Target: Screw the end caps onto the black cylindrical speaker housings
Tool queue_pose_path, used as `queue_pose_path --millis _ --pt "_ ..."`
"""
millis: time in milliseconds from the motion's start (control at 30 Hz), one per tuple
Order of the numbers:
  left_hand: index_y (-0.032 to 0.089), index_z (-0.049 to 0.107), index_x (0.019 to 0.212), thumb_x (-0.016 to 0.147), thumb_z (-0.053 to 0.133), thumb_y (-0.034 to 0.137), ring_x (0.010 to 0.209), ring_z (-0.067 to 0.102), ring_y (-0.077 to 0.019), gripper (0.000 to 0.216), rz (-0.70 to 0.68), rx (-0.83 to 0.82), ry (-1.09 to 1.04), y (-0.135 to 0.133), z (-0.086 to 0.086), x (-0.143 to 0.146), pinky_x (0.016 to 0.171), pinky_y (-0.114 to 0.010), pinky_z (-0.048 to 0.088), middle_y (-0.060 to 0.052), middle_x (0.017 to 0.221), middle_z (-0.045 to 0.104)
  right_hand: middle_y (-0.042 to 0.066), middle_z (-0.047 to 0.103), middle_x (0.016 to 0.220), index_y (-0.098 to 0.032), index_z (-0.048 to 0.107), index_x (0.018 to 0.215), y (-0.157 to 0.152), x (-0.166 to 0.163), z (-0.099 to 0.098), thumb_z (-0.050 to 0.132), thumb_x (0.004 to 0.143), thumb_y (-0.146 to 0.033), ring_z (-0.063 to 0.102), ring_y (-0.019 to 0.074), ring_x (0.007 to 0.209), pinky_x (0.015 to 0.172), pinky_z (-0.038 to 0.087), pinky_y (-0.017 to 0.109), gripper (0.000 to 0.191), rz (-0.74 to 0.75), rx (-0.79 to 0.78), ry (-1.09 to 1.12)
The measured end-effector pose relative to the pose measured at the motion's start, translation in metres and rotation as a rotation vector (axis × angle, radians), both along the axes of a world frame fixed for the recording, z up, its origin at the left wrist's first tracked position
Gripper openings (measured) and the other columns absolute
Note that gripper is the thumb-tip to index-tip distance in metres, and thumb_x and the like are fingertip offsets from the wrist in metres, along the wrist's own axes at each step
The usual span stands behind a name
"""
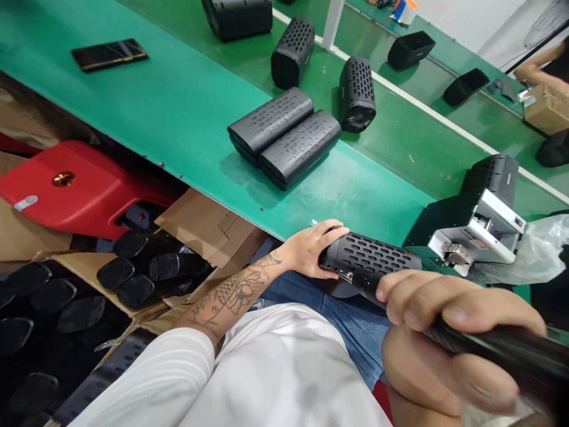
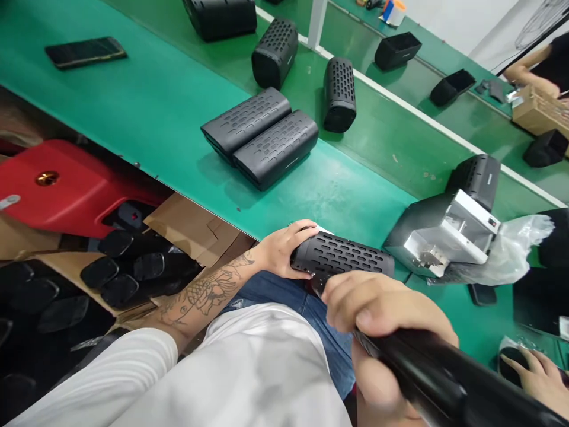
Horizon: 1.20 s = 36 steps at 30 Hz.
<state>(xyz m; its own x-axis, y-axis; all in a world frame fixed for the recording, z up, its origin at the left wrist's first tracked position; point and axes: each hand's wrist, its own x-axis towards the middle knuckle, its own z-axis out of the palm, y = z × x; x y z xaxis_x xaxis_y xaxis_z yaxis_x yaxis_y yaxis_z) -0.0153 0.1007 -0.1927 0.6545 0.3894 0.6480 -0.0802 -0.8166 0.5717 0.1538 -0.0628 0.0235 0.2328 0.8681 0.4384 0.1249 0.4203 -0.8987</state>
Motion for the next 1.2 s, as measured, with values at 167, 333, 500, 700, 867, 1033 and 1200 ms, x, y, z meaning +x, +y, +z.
queue_pose_path --millis 167,333,500,700,867,1033,1200 --pt "0.022 0.030 0.186 0.091 0.095 0.063 0.151 0.069 -0.0475 0.122 0.006 -0.022 -0.014 -0.002 -0.004 0.004 0.119 -0.064 0.067 -0.029 0.169 0.055 -0.001 0.072 0.076 -0.027 0.076 0.102 0.029 -0.017 -0.003 0.090 0.097 -0.037 0.069 0.0221 0.062 0.070 0.069 0.050 0.018 0.072 -0.065 0.029" --pt "0.022 0.029 0.186 0.094 0.091 0.069 0.147 0.070 -0.0459 0.120 0.008 -0.003 0.032 -0.002 -0.003 0.005 0.120 -0.062 0.066 -0.027 0.165 0.057 -0.002 0.070 0.075 -0.023 0.075 0.103 0.035 -0.012 -0.014 0.084 0.097 -0.027 0.068 0.0196 0.059 0.063 0.066 0.045 0.012 0.180 0.011 0.025" --pt "0.018 0.029 0.186 0.098 0.086 0.072 0.144 0.070 -0.0460 0.118 0.016 0.004 0.040 -0.003 -0.001 0.006 0.117 -0.061 0.067 -0.028 0.162 0.059 -0.003 0.068 0.072 -0.023 0.073 0.101 0.038 -0.014 -0.015 0.085 0.097 -0.026 0.064 0.0170 0.055 0.061 0.065 0.042 0.012 0.210 0.036 -0.019" --pt "0.018 0.034 0.186 0.098 0.089 0.065 0.147 0.067 -0.0450 0.114 0.008 -0.040 0.066 -0.006 0.005 0.005 0.122 -0.061 0.063 -0.028 0.164 0.058 -0.003 0.068 0.071 -0.023 0.075 0.100 0.038 -0.014 -0.019 0.088 0.095 -0.029 0.063 0.0176 0.052 0.058 0.063 0.043 0.016 0.198 0.031 -0.026" --pt "0.016 0.042 0.181 0.096 0.090 0.070 0.142 0.066 -0.0451 0.111 -0.013 -0.054 0.132 -0.006 0.007 0.006 0.120 -0.062 0.063 -0.029 0.163 0.058 -0.005 0.063 0.065 -0.024 0.068 0.091 0.042 -0.011 -0.023 0.085 0.098 -0.031 0.057 0.0151 0.048 0.053 0.059 0.038 0.019 0.295 0.063 -0.068" --pt "0.017 0.043 0.180 0.098 0.089 0.066 0.143 0.065 -0.0445 0.106 -0.016 -0.091 0.150 -0.007 0.008 0.007 0.123 -0.060 0.060 -0.028 0.164 0.057 -0.004 0.063 0.068 -0.022 0.068 0.094 0.045 -0.009 -0.030 0.085 0.100 -0.027 0.059 0.0145 0.051 0.055 0.060 0.037 0.018 0.340 0.081 -0.052" --pt "0.022 0.049 0.177 0.097 0.090 0.061 0.149 0.067 -0.0417 0.098 -0.042 -0.188 0.099 -0.009 0.011 0.005 0.129 -0.055 0.059 -0.025 0.167 0.059 -0.004 0.067 0.071 -0.023 0.072 0.100 0.043 -0.011 -0.031 0.085 0.100 -0.029 0.062 0.0155 0.051 0.060 0.063 0.040 0.015 0.334 0.077 -0.057"
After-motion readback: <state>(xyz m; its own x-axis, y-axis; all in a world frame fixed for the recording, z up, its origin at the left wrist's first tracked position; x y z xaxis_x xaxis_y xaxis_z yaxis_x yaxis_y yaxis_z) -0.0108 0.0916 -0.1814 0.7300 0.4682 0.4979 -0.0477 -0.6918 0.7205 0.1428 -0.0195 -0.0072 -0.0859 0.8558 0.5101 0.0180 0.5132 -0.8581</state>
